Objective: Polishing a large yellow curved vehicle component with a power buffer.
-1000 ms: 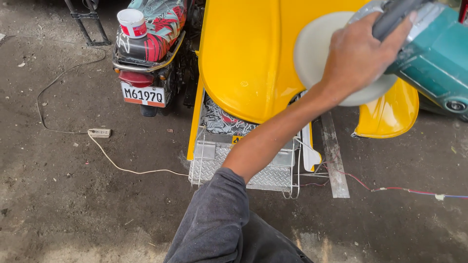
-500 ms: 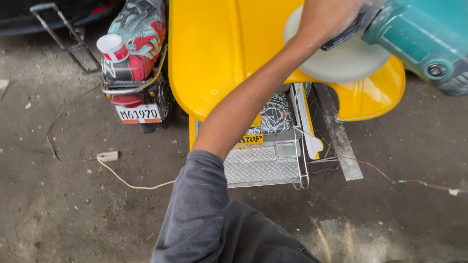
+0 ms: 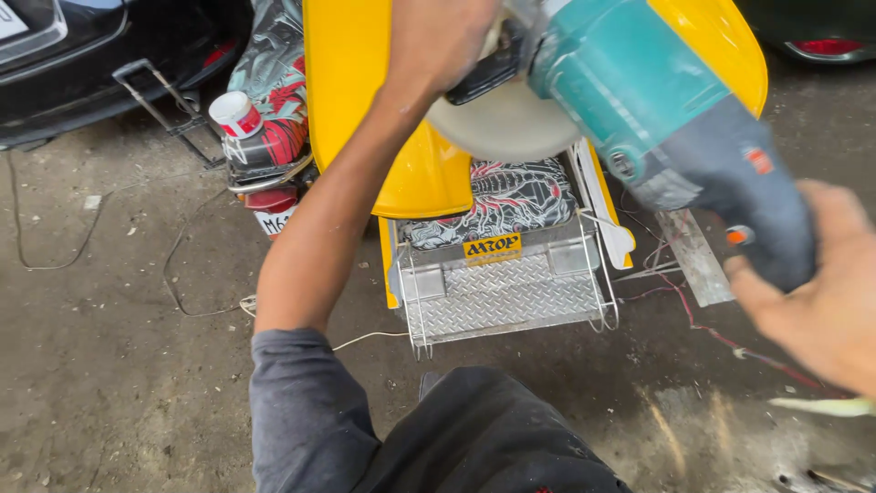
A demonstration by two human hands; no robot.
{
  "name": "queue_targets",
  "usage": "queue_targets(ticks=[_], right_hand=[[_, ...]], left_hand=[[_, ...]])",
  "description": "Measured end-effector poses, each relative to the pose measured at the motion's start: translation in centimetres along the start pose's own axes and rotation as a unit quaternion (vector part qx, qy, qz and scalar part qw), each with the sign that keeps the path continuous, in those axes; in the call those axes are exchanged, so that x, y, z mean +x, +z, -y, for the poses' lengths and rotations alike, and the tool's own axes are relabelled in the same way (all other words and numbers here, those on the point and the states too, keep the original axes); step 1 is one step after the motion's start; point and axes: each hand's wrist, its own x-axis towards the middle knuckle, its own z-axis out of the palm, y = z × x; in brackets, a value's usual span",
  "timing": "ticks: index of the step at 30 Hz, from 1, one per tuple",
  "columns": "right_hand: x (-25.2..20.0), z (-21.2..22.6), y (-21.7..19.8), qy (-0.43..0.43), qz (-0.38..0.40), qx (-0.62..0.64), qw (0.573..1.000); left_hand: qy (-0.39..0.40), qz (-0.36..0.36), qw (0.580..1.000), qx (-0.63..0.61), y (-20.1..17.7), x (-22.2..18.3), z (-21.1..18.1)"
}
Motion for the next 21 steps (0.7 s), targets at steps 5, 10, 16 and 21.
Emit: queue_targets(ticks=[5,10,16,21], right_hand=[[-2.2,4.1,1.7,0.057,0.128,0.0,0.99],[-2.3,3.7,7.3,-0.11,0.181,0.366,0.906],[-1.1,4.2,12.7,-0.09,0.444,0.68,0.577],[0.3,3.7,14.3,-0.149,0.463,0.627,0.609]], left_hand=[[0.053,-0.074,0.994,-0.06,-9.0,-2.3,-5.3],[0.123,-0.029,0.988,-0.091,-14.1,-5.0,-7.4],[-0.11,-0.014,0.994,0.007,-16.3,-8.7,-8.0],[-0.13,-0.058,0.986,0.085,-17.2,-11.2,-9.6]])
